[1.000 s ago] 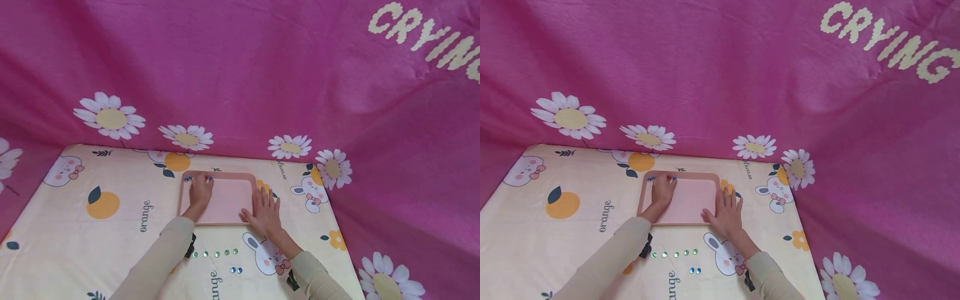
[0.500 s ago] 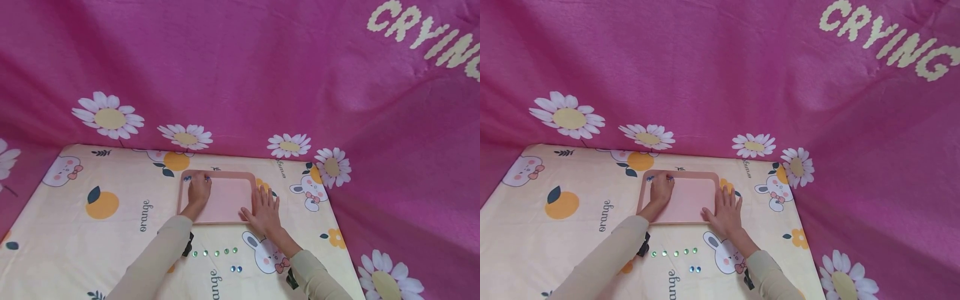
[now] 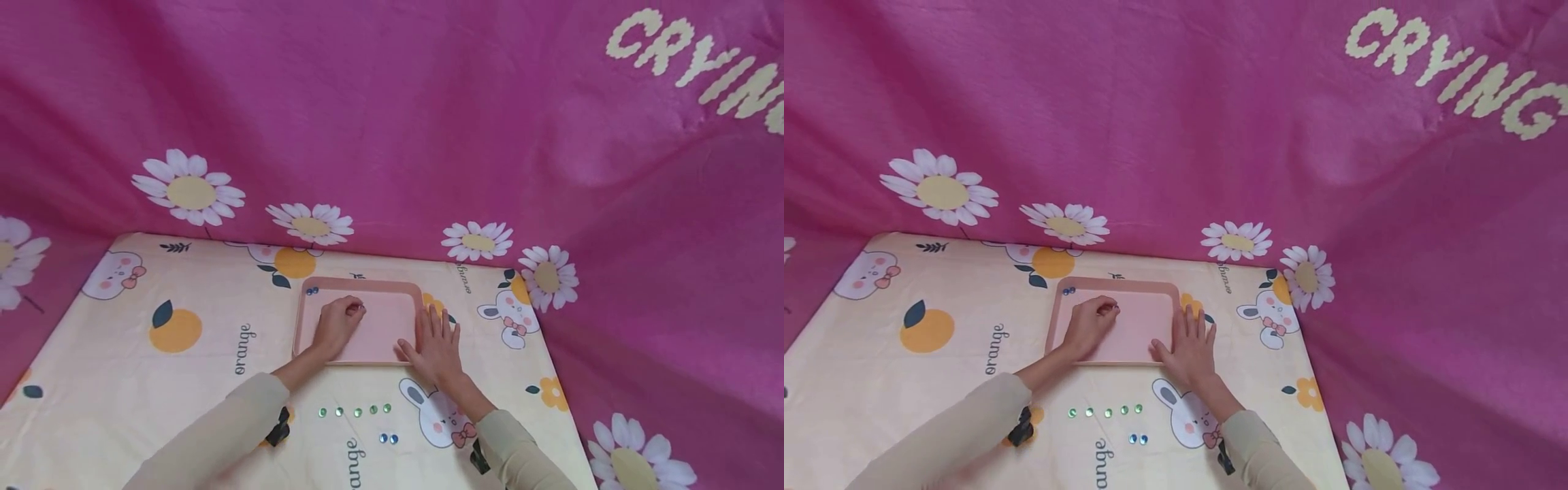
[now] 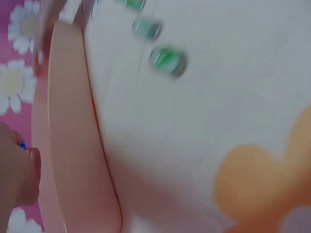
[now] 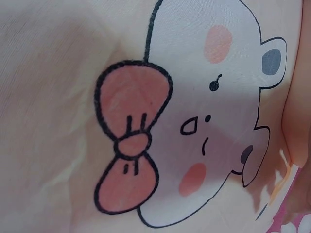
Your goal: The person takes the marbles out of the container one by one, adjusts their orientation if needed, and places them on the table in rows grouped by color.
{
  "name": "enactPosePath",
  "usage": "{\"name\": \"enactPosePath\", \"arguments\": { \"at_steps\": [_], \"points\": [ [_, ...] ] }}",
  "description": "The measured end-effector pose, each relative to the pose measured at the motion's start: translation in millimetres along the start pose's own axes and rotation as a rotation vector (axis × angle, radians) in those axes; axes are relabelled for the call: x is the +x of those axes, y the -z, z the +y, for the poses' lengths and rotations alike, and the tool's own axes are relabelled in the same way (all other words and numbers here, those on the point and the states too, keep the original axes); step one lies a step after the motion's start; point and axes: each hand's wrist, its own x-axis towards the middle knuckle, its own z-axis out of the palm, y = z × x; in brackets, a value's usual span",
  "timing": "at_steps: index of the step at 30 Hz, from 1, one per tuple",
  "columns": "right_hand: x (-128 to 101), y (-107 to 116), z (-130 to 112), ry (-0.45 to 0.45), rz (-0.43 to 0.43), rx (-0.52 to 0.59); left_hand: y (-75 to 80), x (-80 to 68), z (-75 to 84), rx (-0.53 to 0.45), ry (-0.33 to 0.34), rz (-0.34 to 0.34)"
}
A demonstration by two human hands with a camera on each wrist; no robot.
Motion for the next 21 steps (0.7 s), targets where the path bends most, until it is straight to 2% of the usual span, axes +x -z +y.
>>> {"name": "enactPosePath", "arguments": {
  "at_steps": [3, 9, 16, 21],
  "points": [
    [-0.3, 0.5, -0.1, 0.009, 0.008, -0.001, 3.5, -19.2, 9.9, -0.03, -0.019, -0.075],
    [-2.2, 0.7, -0.5, 0.004, 0.005, -0.014, 12.1, -68.8, 28.6, -0.063, -0.057, -0.259],
    [-3.1, -0.4, -2.1, 0.006, 0.015, -0.017, 17.5, -119.5, 42.2, -0.021, -0.111, -0.419],
    [-2.1, 0.1, -1.9, 0.012, 0.035, -0.025, 20.1, -141.1, 41.8, 0.057, -0.148, -0.489]
  ]
}}
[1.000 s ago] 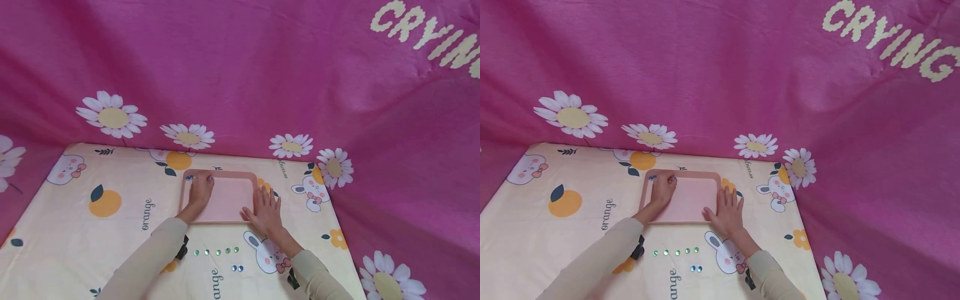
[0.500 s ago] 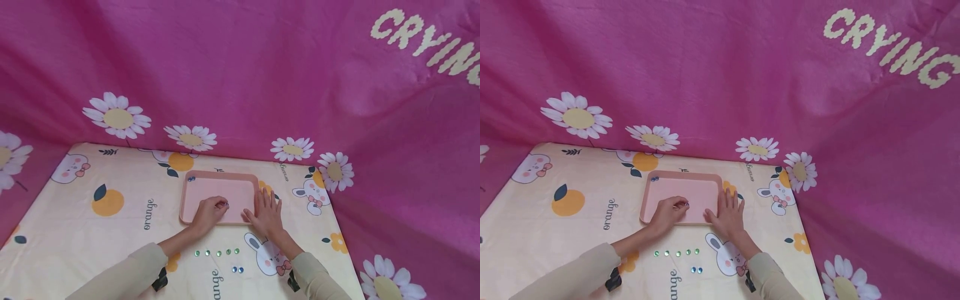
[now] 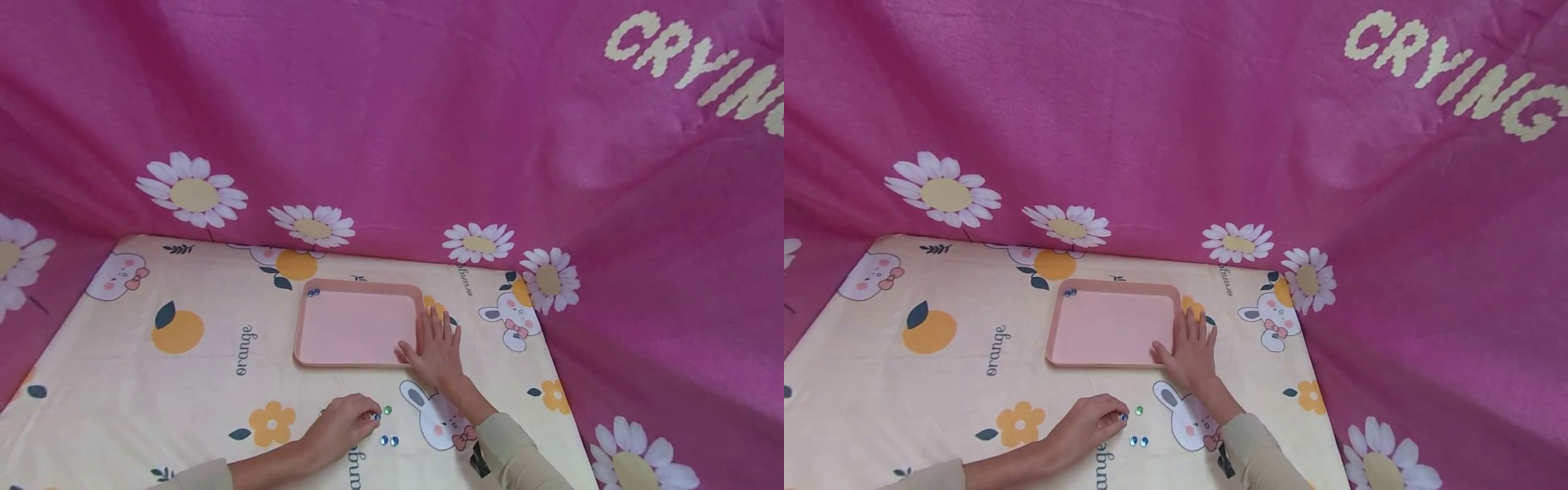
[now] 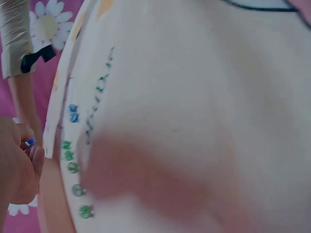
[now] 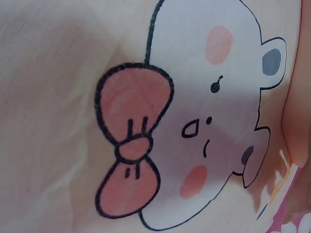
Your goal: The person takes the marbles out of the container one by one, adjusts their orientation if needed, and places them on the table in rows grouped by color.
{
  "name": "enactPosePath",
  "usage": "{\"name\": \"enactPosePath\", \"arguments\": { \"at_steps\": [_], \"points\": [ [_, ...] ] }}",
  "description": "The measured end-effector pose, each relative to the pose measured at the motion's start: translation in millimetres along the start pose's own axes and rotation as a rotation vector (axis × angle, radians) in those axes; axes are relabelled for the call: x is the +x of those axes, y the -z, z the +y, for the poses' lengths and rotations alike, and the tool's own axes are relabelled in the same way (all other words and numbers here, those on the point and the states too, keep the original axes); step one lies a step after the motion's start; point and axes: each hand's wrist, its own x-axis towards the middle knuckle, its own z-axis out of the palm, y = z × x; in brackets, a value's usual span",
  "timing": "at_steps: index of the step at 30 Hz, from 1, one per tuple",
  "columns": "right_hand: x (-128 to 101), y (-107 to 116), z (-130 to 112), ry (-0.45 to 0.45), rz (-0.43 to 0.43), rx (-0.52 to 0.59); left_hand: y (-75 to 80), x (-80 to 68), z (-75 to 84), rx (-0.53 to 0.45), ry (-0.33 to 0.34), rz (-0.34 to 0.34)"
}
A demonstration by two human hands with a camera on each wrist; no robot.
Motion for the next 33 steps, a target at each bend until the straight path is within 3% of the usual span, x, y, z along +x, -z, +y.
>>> {"name": "enactPosePath", "arguments": {
  "at_steps": [18, 33],
  "points": [
    [0.6, 0.8, -0.6, -0.01, -0.013, 0.016, -24.1, -20.7, -17.2, -0.071, 0.096, -0.092],
    [0.1, 0.7, 0.6, -0.015, -0.02, 0.035, -28.9, -21.4, -26.1, 0.033, 0.034, -0.101]
  ]
}}
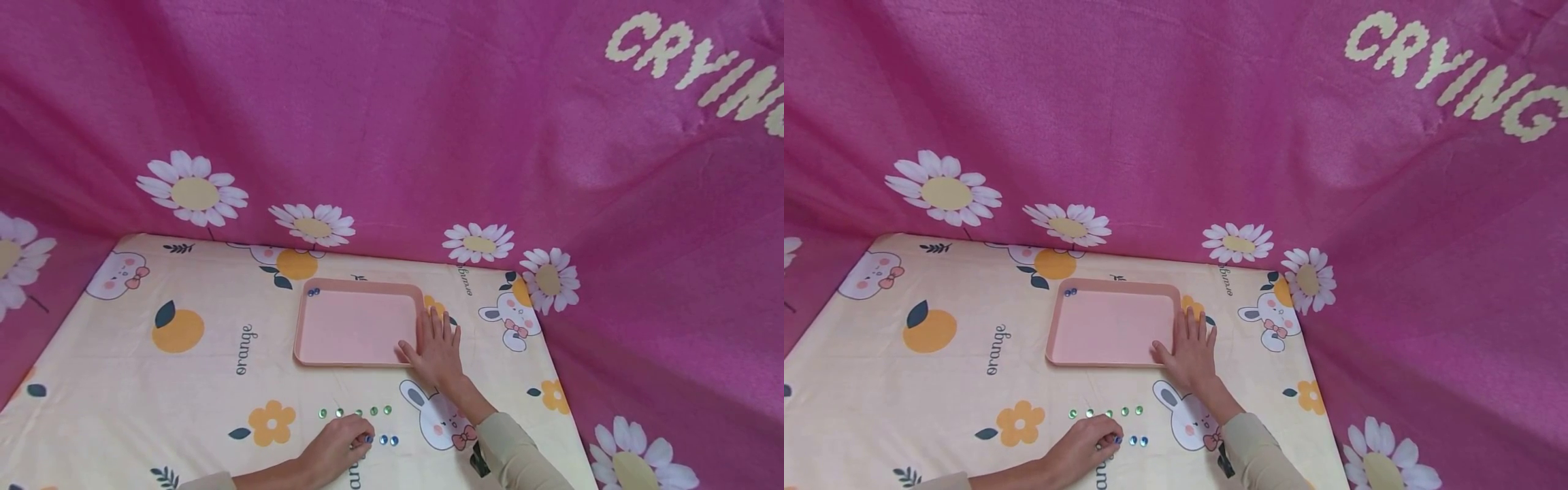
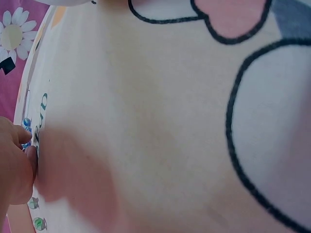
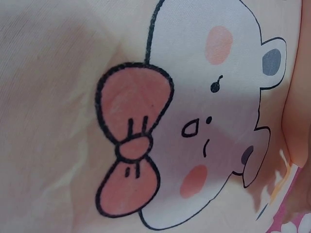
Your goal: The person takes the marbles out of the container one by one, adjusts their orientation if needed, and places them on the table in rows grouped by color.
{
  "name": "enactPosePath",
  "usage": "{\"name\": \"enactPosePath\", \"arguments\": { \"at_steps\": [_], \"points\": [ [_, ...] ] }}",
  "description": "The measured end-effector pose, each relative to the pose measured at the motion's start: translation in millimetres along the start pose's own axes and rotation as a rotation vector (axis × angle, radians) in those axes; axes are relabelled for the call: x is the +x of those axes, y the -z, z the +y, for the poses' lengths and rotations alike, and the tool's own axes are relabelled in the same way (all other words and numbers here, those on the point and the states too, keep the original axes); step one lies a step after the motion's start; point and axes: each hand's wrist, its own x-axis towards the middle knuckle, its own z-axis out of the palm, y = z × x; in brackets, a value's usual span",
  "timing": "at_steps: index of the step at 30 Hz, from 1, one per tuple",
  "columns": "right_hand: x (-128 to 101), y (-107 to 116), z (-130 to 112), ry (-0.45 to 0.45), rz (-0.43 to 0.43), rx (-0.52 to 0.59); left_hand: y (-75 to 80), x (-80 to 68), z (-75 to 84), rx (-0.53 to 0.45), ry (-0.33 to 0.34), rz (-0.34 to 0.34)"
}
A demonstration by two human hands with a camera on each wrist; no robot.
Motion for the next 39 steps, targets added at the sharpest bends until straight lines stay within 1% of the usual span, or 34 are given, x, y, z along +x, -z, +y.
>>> {"name": "enactPosePath", "arguments": {
  "at_steps": [9, 17, 26, 30, 35, 39],
  "points": [
    [-0.1, 0.1, 0.4, 0.021, 0.019, -0.023, -1.1, 0.7, -1.7, 0.027, -0.009, -0.005],
    [0.5, -1.5, 1.6, 0.014, 0.005, -0.026, -1.3, -0.7, -2.0, 0.061, -0.022, 0.003],
    [0.7, -0.4, 0.8, 0.002, -0.02, -0.037, -0.1, -0.2, -3.3, 0.058, -0.046, 0.002],
    [0.2, 0.0, 0.6, 0.007, -0.011, -0.034, -0.9, -1.2, -3.8, 0.066, -0.057, 0.001],
    [0.8, -1.2, 1.2, 0.012, -0.002, -0.028, -0.9, -2.3, -3.7, 0.089, -0.054, -0.007],
    [1.3, -2.7, 1.7, 0.016, 0.003, -0.03, -0.2, -2.3, -3.0, 0.097, -0.033, -0.017]
  ]
}}
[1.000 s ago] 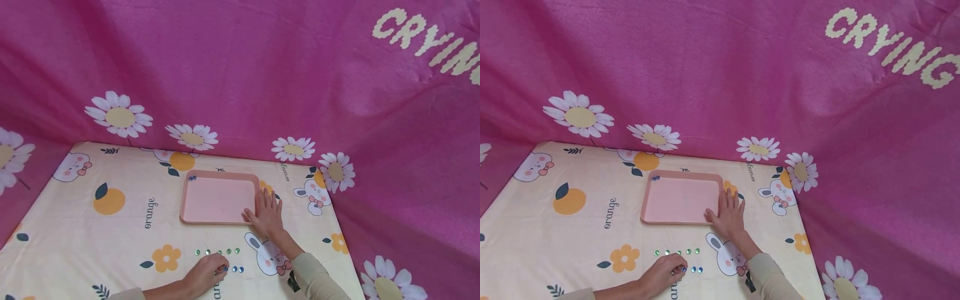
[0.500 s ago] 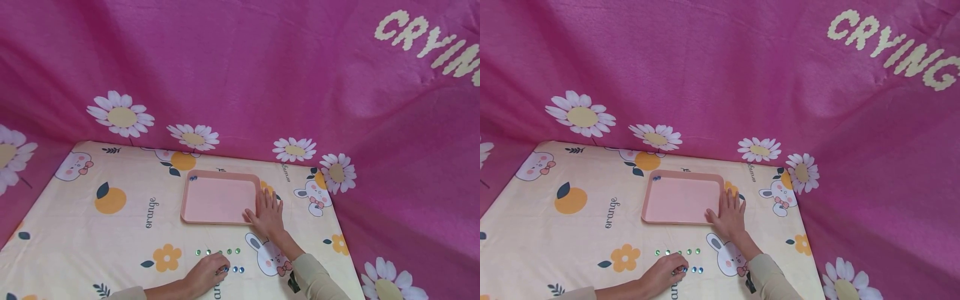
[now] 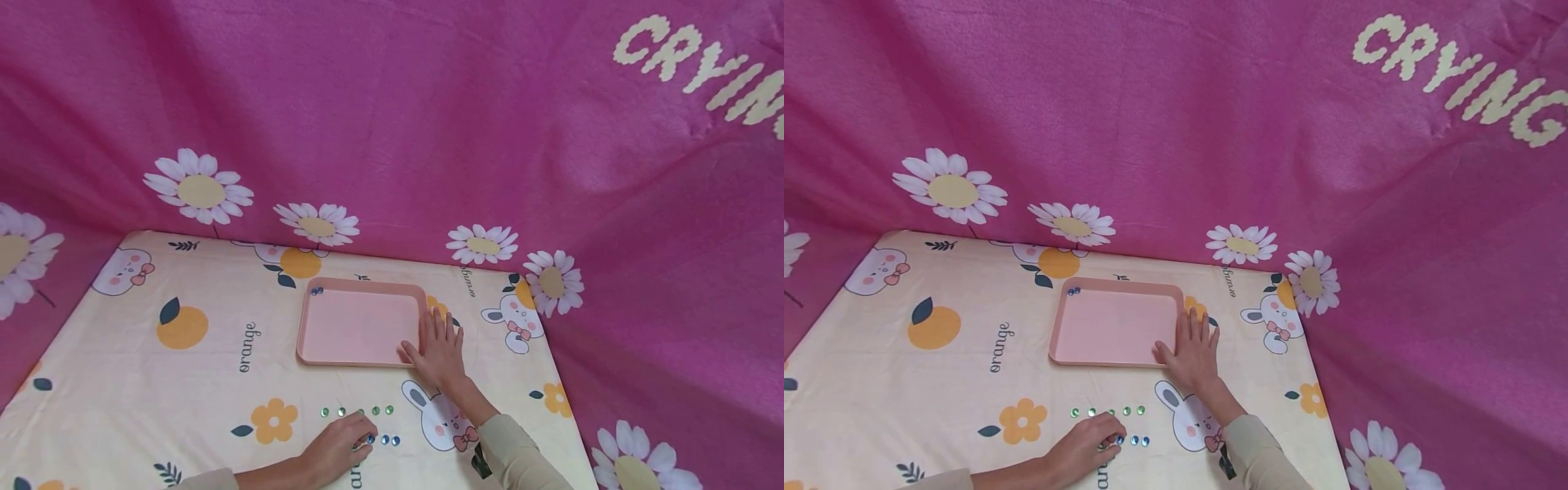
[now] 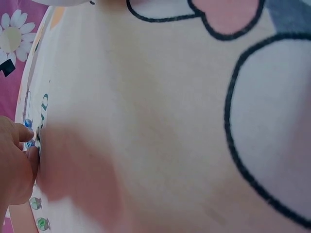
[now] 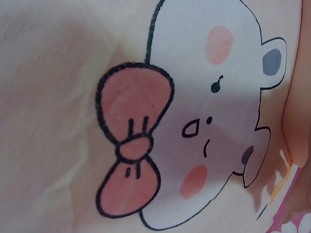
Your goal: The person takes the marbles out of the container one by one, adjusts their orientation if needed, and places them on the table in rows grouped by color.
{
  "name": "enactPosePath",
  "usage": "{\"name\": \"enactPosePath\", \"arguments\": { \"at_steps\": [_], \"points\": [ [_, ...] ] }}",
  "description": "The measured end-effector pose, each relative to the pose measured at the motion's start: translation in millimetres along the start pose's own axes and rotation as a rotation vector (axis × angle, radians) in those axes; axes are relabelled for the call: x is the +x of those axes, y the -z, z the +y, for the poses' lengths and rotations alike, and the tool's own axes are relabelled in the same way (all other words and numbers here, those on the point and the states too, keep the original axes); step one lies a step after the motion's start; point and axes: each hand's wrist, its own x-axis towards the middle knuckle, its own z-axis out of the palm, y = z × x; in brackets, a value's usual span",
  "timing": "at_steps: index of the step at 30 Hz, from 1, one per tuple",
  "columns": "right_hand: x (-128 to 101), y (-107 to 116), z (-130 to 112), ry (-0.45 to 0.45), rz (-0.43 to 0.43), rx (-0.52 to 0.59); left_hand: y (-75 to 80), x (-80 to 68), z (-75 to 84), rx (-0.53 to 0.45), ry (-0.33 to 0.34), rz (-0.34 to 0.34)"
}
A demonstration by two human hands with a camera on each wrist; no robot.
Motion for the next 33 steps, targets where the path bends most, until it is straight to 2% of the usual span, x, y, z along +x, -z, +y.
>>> {"name": "enactPosePath", "arguments": {
  "at_steps": [5, 13, 15, 20, 27, 30, 33],
  "points": [
    [0.0, -0.3, 0.4, 0.007, 0.012, 0.005, 3.6, -0.9, 3.6, 0.006, -0.006, 0.013],
    [-0.4, -0.3, -0.1, 0.001, 0.013, -0.003, 25.0, 5.8, 10.7, -0.013, -0.042, 0.186],
    [-0.4, -0.3, -0.4, -0.001, 0.009, -0.002, 33.9, 10.0, 9.2, 0.018, -0.036, 0.223],
    [-0.4, -0.2, -0.7, -0.013, -0.014, 0.006, 61.6, 20.9, 0.7, 0.142, 0.015, 0.324],
    [-0.5, -1.4, 0.2, -0.018, -0.021, 0.01, 96.3, 34.8, -16.6, 0.216, 0.099, 0.451],
    [0.1, -1.5, 0.4, -0.017, -0.023, 0.012, 106.3, 39.9, -23.3, 0.255, 0.142, 0.461],
    [0.6, -1.4, 0.3, -0.017, -0.025, 0.009, 112.2, 43.5, -29.8, 0.3, 0.189, 0.438]
  ]
}}
